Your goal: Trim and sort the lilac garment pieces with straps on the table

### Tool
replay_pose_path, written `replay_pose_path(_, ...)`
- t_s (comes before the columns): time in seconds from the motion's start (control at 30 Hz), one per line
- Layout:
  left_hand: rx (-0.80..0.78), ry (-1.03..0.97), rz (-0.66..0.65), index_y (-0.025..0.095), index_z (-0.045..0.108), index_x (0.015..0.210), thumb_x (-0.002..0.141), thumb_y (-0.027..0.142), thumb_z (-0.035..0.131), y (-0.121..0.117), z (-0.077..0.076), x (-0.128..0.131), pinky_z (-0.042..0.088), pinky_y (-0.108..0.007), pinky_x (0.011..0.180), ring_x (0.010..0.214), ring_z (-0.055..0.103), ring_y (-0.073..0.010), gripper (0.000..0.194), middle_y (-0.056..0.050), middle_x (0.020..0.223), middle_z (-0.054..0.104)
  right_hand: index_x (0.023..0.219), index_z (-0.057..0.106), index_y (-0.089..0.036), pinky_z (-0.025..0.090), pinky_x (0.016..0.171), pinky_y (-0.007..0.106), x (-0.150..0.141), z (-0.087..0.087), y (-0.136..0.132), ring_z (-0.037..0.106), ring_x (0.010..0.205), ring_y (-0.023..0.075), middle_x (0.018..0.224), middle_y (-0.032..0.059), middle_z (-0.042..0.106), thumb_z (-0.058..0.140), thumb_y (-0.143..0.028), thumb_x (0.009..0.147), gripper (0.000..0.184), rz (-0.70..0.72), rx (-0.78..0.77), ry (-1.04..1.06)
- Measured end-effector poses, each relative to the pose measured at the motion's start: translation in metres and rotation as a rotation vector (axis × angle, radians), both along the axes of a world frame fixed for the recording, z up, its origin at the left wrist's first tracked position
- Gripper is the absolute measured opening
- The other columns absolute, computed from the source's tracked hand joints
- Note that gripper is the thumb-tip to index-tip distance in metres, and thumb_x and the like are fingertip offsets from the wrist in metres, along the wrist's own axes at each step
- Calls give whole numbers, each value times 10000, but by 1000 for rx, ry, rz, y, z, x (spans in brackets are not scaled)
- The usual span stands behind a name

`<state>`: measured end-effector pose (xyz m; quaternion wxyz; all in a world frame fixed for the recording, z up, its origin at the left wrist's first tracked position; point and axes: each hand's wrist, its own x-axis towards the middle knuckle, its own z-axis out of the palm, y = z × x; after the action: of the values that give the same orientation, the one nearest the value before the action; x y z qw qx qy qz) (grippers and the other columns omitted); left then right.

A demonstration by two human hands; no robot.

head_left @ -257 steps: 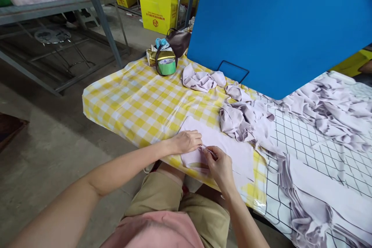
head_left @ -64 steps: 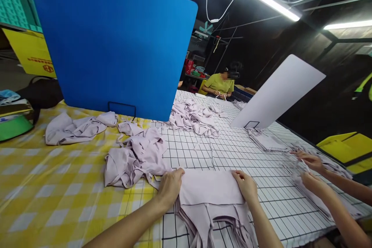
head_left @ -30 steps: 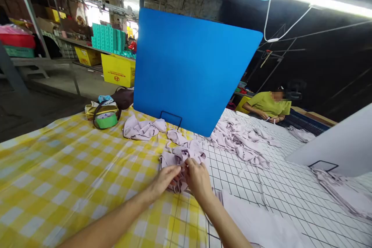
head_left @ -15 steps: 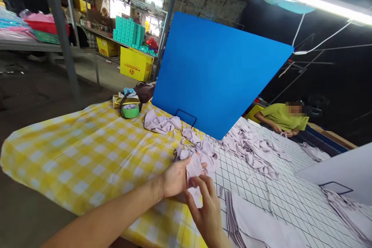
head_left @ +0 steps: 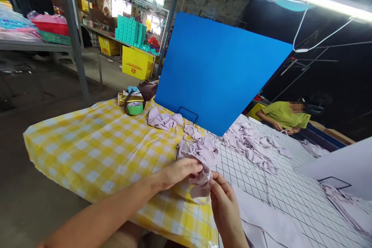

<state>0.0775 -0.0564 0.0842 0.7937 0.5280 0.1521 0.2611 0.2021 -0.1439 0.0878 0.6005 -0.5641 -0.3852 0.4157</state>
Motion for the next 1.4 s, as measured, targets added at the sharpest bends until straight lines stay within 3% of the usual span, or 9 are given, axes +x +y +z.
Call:
replay_pose_path(0.1, 433, 165, 294, 149, 587, 812, 779, 287, 533, -4, 7, -6, 406, -277, 744, 791, 512, -162, 152, -33, 822, 574, 729, 592, -189, 406, 514, 226, 0, 15, -7, 481, 544, 117, 619, -14, 547, 723, -371, 612, 253, 4, -60, 173)
replay_pose_path(0.17, 544, 164, 382, 182, 574, 923, 752, 219, 545, -7, 11, -7, 413, -273, 796, 909, 512, -175, 178, -38, 968, 571, 727, 591, -188, 390, 500, 211, -2, 19, -11, 451, 525, 102, 597, -25, 520, 726, -371, 616, 254, 36, -89, 196)
replay_pose_path(0.23, 507, 113, 202, 190, 556, 989, 771, 226, 536, -9, 13, -9, 428, -248, 766, 909, 521, -161, 221, -36, 990, 566, 735, 590, -186, 394, 527, 209, -2, 20, -14, 459, 551, 104, 621, -21, 529, 726, -378, 621, 261, 57, -109, 190)
replay_pose_path(0.37, 285, 121, -113, 141, 560, 880, 818, 365, 521, -6, 7, -13, 365, -178, 525, 584, 452, -82, 236, 19, 663, 497, 726, 583, -181, 378, 547, 202, 0, 17, -22, 447, 583, 103, 646, -21, 518, 705, -402, 652, 263, 54, -122, 87)
replay_pose_path(0.67, 324, 213, -106, 122, 584, 785, 757, 428, 585, 4, 9, -30, 305, -160, 447, 513, 413, -62, 307, 31, 603, 476, 769, 596, -187, 374, 567, 232, 11, 13, -26, 468, 643, 134, 716, 2, 538, 676, -465, 669, 305, 164, -153, -200)
replay_pose_path(0.83, 503, 318, -83, 132, 607, 843, 757, 277, 535, 6, 12, -39, 318, -163, 469, 531, 450, -71, 184, 26, 627, 516, 636, 626, -194, 389, 607, 255, 16, 13, -25, 486, 699, 160, 731, 27, 531, 633, -449, 709, 266, 78, -15, -488)
replay_pose_path(1.1, 987, 589, 342, 161, 567, 667, 644, 71, 416, 15, 13, -42, 274, -214, 521, 563, 439, -106, 177, 31, 573, 477, 697, 661, -216, 418, 600, 277, 29, 46, -40, 513, 810, 200, 915, 62, 516, 625, -405, 730, 195, -278, 195, -772)
replay_pose_path(1.3, 898, 486, 361, 258, 516, 1179, 700, 155, 506, 10, 45, -53, 296, -192, 491, 520, 411, -70, 490, 44, 781, 542, 696, 624, -202, 383, 543, 252, 38, 70, -46, 498, 713, 177, 780, 42, 557, 635, -401, 727, 202, -388, 217, -743)
replay_pose_path(1.4, 940, 389, 334, 287, 592, 1121, 740, 189, 537, 8, 54, -60, 348, -195, 562, 616, 468, -80, 397, 19, 872, 548, 688, 608, -198, 364, 502, 247, 38, 77, -45, 480, 639, 165, 724, 37, 564, 647, -461, 687, 265, -430, 119, -668)
